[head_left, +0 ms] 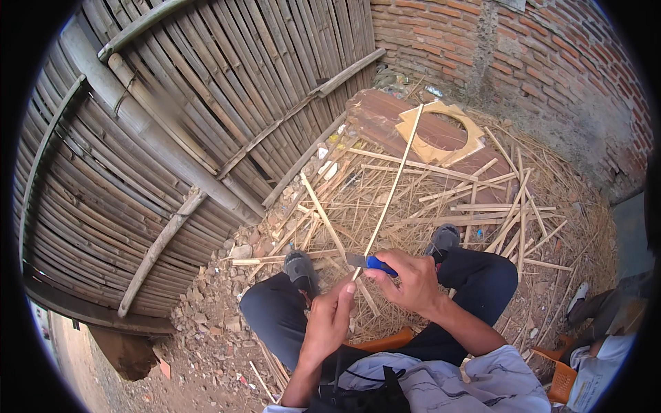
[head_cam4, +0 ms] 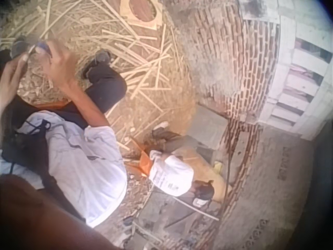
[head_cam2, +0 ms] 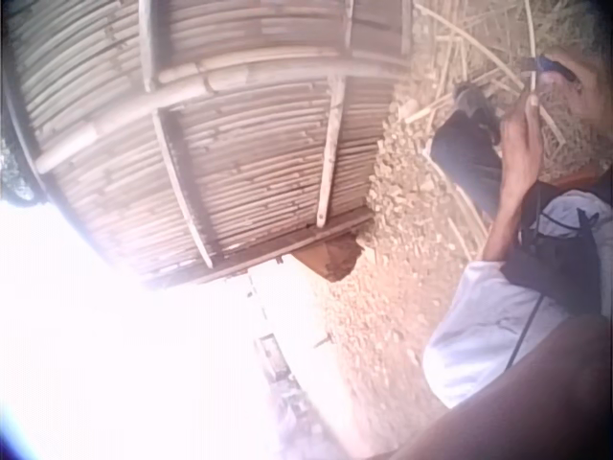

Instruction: The person sits on the ground and uses a knife to shave a long, thin piece of wood. They hold the wood with their left hand and scrape the knife along its length with their right hand, creating thin shavings that fall to the ground.

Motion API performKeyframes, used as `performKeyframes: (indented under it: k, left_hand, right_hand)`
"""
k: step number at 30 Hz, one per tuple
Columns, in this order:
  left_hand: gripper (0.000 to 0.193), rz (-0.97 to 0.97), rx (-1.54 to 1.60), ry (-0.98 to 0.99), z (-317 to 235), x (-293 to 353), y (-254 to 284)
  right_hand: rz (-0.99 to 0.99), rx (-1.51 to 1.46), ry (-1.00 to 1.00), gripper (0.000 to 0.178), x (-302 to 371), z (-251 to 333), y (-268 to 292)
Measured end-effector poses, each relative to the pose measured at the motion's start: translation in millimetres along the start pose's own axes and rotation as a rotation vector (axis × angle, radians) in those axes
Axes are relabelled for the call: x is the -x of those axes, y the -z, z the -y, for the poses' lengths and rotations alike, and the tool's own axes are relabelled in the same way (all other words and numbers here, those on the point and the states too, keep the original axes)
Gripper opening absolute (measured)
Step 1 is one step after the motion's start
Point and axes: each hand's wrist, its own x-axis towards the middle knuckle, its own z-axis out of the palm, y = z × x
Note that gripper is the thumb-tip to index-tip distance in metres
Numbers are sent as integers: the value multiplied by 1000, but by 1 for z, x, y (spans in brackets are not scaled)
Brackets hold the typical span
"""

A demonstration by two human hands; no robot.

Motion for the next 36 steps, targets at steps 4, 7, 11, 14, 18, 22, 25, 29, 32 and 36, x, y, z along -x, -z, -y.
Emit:
performKeyframes:
  k: [4, 7, 11, 14, 18, 22, 25, 29, 32, 36]
  left_hand:
    - [42, 26, -3, 49, 8, 2, 1]
    - [44, 52, -10, 106, 14, 15, 8]
    - [44, 83, 25, 100, 21, 45, 19]
    - [43, 45, 3, 77, 18, 42, 27]
    - [40, -37, 16, 67, 12, 30, 30]
    - [37, -51, 8, 52, 10, 20, 23]
    - [37, -63, 21, 28, 9, 15, 18]
    - [36, -56, 12, -30, 3, 12, 10]
    - [35, -60, -66, -24, -5, 12, 5]
    - [35, -95, -141, -38, -10, 12, -1]
  right_hand:
    - [26, 48, -13, 28, -3, 2, 8]
    - [-145, 122, -120, 27, -17, -28, 27]
    - [-166, 178, -302, 31, -32, -49, 59]
    - [-214, 146, -290, 32, -27, -51, 58]
    - [-100, 51, -284, 30, -15, -27, 47]
    - [1, -17, -162, 31, 5, -9, 22]
    - [22, -59, -98, 32, 10, -2, 14]
    - [27, -84, -36, 32, 8, 8, 15]
    - [28, -60, 0, 32, 5, 11, 16]
    - [3, 3, 52, 31, 3, 10, 17]
